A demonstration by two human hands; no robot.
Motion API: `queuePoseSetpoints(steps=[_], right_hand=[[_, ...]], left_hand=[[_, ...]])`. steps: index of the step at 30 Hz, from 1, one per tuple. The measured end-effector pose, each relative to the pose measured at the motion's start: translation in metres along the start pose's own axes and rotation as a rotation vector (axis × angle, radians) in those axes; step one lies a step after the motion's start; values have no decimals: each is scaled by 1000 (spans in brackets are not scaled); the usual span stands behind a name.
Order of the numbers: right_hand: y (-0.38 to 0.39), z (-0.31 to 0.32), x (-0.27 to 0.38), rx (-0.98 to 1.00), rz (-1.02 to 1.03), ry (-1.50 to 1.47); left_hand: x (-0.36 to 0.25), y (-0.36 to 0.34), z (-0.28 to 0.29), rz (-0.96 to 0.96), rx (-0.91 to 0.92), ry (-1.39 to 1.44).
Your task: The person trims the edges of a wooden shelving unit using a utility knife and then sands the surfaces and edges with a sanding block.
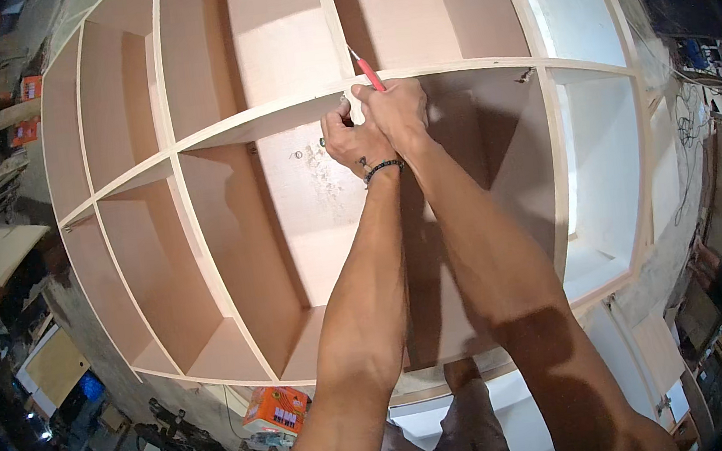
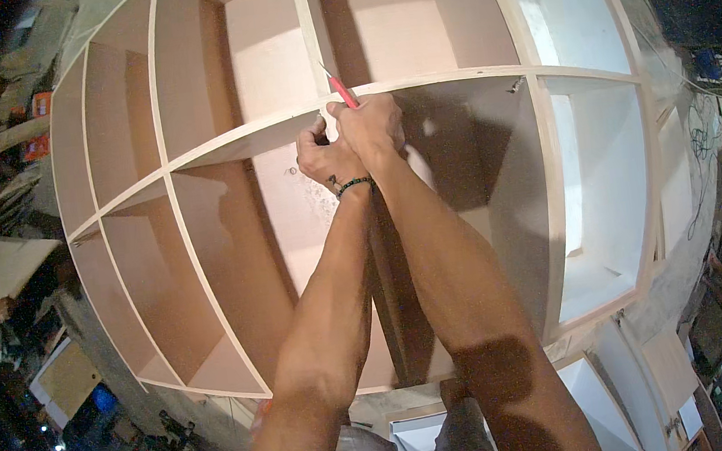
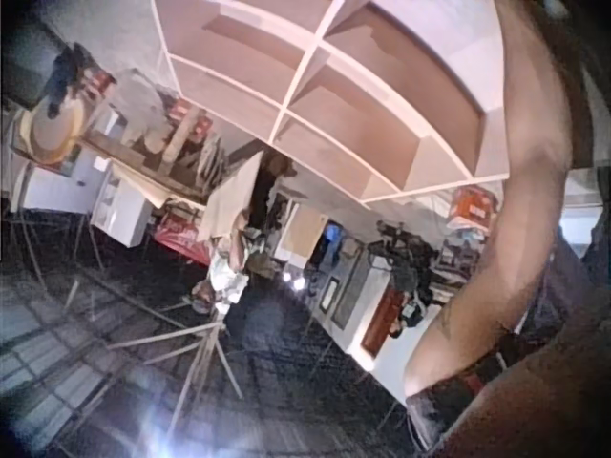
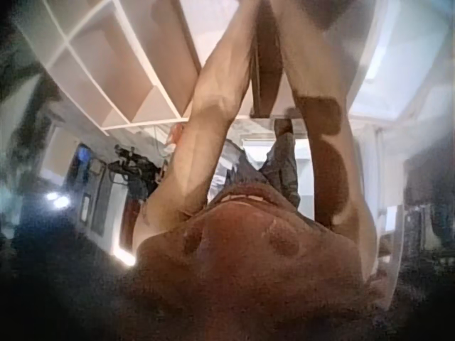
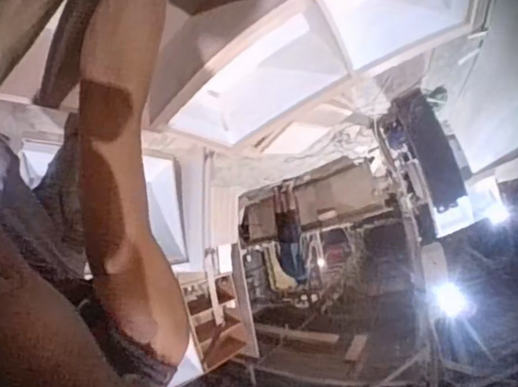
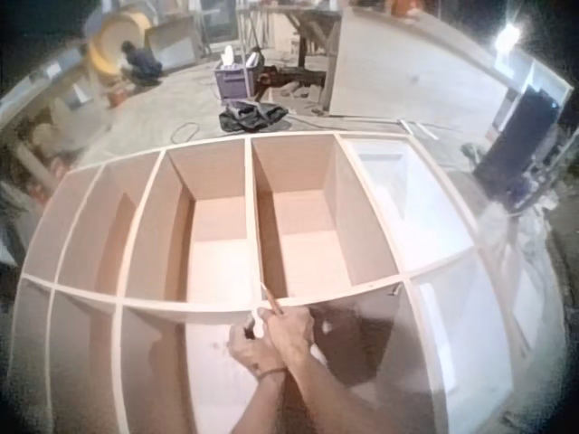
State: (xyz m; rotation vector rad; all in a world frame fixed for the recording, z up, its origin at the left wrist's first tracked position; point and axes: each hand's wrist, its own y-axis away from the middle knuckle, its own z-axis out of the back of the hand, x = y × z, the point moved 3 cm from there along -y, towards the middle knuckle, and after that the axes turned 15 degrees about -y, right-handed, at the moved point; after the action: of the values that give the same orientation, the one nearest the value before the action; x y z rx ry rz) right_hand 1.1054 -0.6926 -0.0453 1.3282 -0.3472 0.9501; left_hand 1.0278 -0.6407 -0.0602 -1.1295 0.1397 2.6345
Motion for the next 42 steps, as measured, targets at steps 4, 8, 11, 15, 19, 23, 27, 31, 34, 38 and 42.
queuePoseSetpoints(steps=[4, 8, 11, 15, 19, 23, 27, 31, 34, 38, 42], right_hand=[[-2, -5, -4, -11, 49, -53], [-7, -7, -14, 50, 80, -65], [-22, 5, -19, 51, 136, -27], [6, -10, 5, 55, 77, 92], [-17, 18, -30, 11, 135, 22], [66, 72, -73, -89, 336, -186], [189, 138, -139, 6, 161, -284], [297, 200, -228, 35, -59, -84], [354, 227, -283, 6, -146, -86], [387, 256, -290, 26, -421, -326], [393, 296, -303, -9, -368, -441]], left_hand=[[4, -1, -1, -12, -3, 24], [12, -7, -3, -6, 4, 41], [1, 1, -9, 54, 81, 112], [17, -16, 5, -45, 6, 153], [10, -2, -8, -130, 97, 338], [34, -22, -11, 149, 252, 270], [28, -65, -15, 353, 276, 111], [23, -59, -26, 311, 188, -30], [19, -52, -26, 254, 222, -148], [41, -72, -10, 319, 358, -110], [58, -34, 3, 362, 465, -195]])
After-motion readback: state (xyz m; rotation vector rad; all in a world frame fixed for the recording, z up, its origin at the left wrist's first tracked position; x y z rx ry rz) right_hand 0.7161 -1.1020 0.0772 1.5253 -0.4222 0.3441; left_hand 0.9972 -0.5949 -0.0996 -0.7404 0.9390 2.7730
